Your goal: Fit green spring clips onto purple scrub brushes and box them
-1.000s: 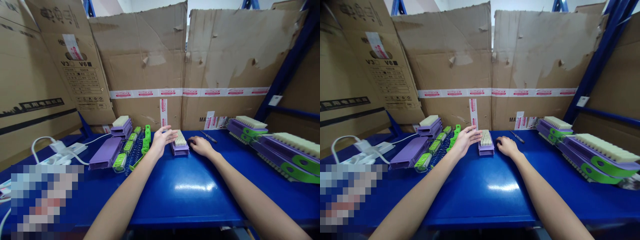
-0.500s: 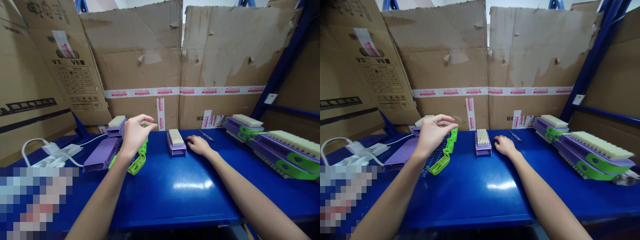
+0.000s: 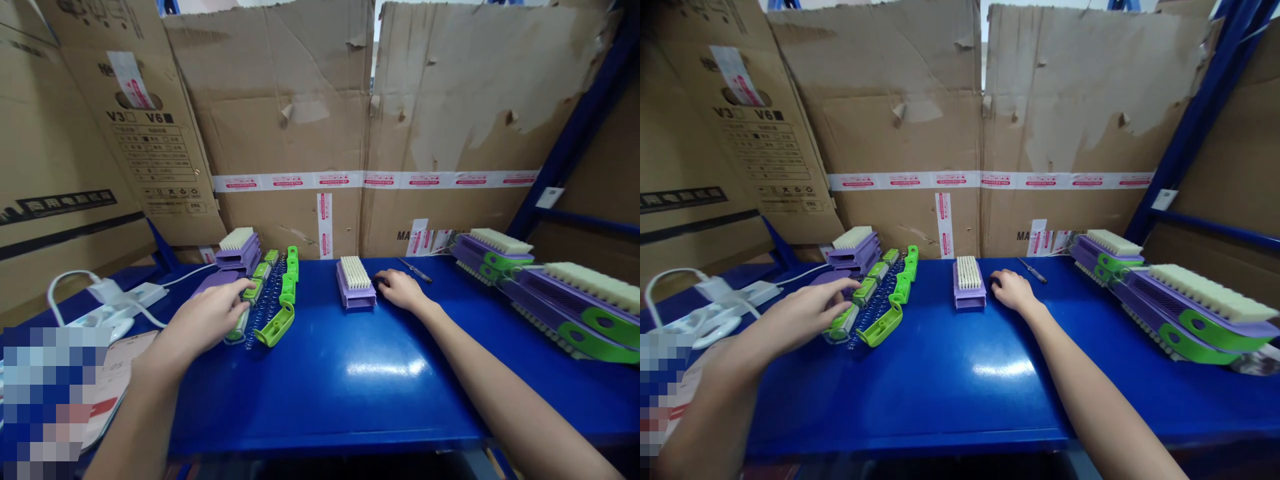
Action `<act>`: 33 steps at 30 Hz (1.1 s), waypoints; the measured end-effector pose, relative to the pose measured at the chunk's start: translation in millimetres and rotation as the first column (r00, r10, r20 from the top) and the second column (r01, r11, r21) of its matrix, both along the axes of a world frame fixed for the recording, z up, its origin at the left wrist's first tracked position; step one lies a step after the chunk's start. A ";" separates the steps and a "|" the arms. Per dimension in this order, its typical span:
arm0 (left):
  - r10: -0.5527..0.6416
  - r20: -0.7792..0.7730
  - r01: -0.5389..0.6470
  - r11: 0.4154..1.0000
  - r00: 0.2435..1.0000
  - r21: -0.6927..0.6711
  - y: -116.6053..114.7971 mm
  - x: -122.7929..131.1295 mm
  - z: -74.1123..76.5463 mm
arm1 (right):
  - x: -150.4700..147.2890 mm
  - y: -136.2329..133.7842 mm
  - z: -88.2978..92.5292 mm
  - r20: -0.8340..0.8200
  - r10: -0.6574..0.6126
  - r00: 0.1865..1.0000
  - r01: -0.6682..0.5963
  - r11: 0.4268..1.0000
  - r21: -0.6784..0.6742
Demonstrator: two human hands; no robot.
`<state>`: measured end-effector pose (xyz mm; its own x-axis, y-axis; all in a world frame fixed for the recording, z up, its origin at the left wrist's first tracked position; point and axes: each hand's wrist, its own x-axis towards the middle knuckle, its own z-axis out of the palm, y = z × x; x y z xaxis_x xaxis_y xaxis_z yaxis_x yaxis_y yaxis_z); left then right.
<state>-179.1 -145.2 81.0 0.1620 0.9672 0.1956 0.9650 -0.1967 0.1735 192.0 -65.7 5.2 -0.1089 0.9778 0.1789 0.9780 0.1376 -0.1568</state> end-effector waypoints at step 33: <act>-0.588 -0.044 0.543 0.712 0.807 0.445 37.5 158.7 -26.2 | -52.9 -16.8 15.5 -0.833 0.372 0.409 0.122 0.883 0.454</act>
